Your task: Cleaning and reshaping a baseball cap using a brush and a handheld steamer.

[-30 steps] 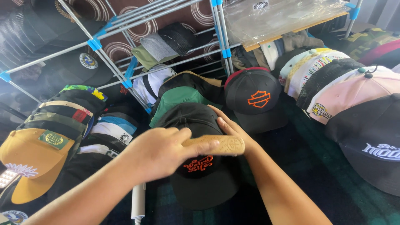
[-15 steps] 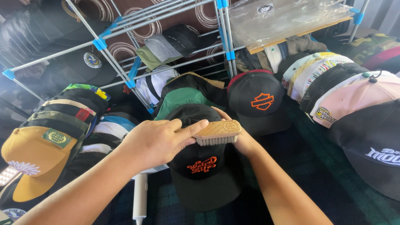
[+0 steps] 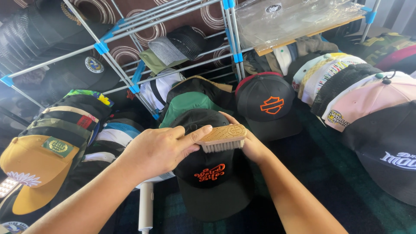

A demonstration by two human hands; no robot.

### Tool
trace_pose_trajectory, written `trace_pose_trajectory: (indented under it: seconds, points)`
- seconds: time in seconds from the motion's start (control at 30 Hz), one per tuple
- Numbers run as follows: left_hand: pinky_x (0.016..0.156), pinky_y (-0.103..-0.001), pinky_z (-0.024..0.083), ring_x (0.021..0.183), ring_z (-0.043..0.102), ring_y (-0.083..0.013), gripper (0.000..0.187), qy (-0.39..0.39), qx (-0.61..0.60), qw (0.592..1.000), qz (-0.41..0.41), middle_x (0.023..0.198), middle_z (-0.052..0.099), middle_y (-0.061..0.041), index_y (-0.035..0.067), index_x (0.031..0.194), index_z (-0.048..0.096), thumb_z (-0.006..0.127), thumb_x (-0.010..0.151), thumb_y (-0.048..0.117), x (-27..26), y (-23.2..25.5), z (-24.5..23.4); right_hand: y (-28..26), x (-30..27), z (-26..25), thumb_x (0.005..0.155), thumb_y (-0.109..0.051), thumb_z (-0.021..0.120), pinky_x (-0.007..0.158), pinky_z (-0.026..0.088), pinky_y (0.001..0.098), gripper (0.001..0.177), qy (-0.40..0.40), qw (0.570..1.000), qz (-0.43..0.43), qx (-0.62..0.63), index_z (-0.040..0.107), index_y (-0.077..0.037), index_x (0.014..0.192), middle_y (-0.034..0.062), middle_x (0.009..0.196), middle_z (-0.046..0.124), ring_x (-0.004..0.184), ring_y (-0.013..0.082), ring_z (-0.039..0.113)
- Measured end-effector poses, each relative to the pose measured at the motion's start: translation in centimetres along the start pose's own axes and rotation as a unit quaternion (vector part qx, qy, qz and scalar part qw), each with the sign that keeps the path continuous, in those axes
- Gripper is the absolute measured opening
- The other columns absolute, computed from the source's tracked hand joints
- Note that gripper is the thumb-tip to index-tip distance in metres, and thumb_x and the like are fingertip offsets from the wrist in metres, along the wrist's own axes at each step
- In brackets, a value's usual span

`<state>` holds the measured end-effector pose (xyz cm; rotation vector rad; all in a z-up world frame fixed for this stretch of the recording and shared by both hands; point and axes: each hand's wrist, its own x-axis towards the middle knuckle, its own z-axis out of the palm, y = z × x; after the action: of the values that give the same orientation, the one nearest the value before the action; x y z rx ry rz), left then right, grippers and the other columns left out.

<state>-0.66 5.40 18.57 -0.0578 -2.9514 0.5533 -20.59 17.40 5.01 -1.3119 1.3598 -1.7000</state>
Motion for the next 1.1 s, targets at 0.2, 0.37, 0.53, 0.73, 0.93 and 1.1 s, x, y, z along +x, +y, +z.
trace_pose_trajectory:
  seconds: [0.2, 0.37, 0.53, 0.73, 0.93, 1.1]
  points:
    - [0.05, -0.026, 0.058, 0.051, 0.064, -0.0178, 0.049, 0.013, -0.012, 1.0, -0.009, 0.066, 0.063, -0.004, 0.028, 0.152, 0.05, 0.045, 0.105, 0.035, -0.1, 0.0, 0.3, 0.6, 0.2, -0.3, 0.104, -0.035, 0.031, 0.118, 0.025, 0.0638, 0.061, -0.003, 1.0, -0.021, 0.013, 0.033, -0.019, 0.162, 0.0341, 0.14, 0.057, 0.141, 0.0488, 0.043]
    - [0.049, -0.044, 0.058, 0.056, 0.068, -0.0298, 0.046, 0.028, 0.139, 0.987, -0.077, 0.07, 0.062, -0.007, 0.033, 0.147, 0.053, 0.048, 0.102, 0.034, -1.1, -10.2, 6.6, 2.5, 0.8, -1.0, 0.105, -0.042, 0.031, 0.119, 0.024, 0.0621, 0.062, -0.01, 0.998, -0.055, -0.023, 0.034, -0.017, 0.162, 0.0303, 0.15, 0.05, 0.146, 0.0454, 0.037]
    - [0.052, -0.049, 0.057, 0.058, 0.072, -0.034, 0.044, 0.019, 0.208, 0.962, -0.173, 0.072, 0.067, -0.011, 0.043, 0.139, 0.058, 0.046, 0.098, 0.03, -1.2, -9.6, 2.7, 2.3, 1.1, -1.1, 0.108, -0.042, 0.032, 0.12, 0.023, 0.0612, 0.06, -0.002, 0.995, -0.082, -0.048, 0.038, -0.012, 0.159, 0.0277, 0.157, 0.043, 0.148, 0.0447, 0.033]
    - [0.066, -0.044, 0.062, 0.068, 0.075, -0.0315, 0.045, 0.0, 0.029, 0.979, -0.201, 0.077, 0.074, -0.007, 0.056, 0.148, 0.049, 0.032, 0.107, 0.047, 0.7, -4.2, -1.6, 2.0, 0.8, -0.8, 0.106, -0.046, 0.031, 0.12, 0.023, 0.0592, 0.06, -0.005, 0.998, -0.039, -0.054, 0.037, -0.022, 0.161, 0.0209, 0.156, 0.048, 0.148, 0.0402, 0.037]
    - [0.085, -0.049, 0.059, 0.091, 0.074, -0.0361, 0.04, -0.122, -0.063, 0.949, -0.284, 0.094, 0.079, -0.008, 0.065, 0.136, 0.054, 0.038, 0.103, 0.052, 0.6, -4.9, -3.1, 2.3, 1.0, -1.0, 0.106, -0.049, 0.031, 0.121, 0.023, 0.0599, 0.062, -0.002, 0.998, -0.037, -0.058, 0.037, -0.02, 0.161, 0.0226, 0.156, 0.047, 0.148, 0.0413, 0.036]
    - [0.073, -0.038, 0.06, 0.075, 0.078, -0.0263, 0.028, -0.153, 0.139, 0.919, -0.335, 0.079, 0.078, -0.002, 0.052, 0.119, 0.072, 0.052, 0.099, 0.049, -2.9, -15.4, 4.6, 2.5, 1.1, -1.0, 0.107, -0.046, 0.028, 0.121, 0.022, 0.0598, 0.062, -0.011, 0.996, -0.047, -0.07, 0.036, -0.018, 0.161, 0.024, 0.157, 0.045, 0.148, 0.0416, 0.035]
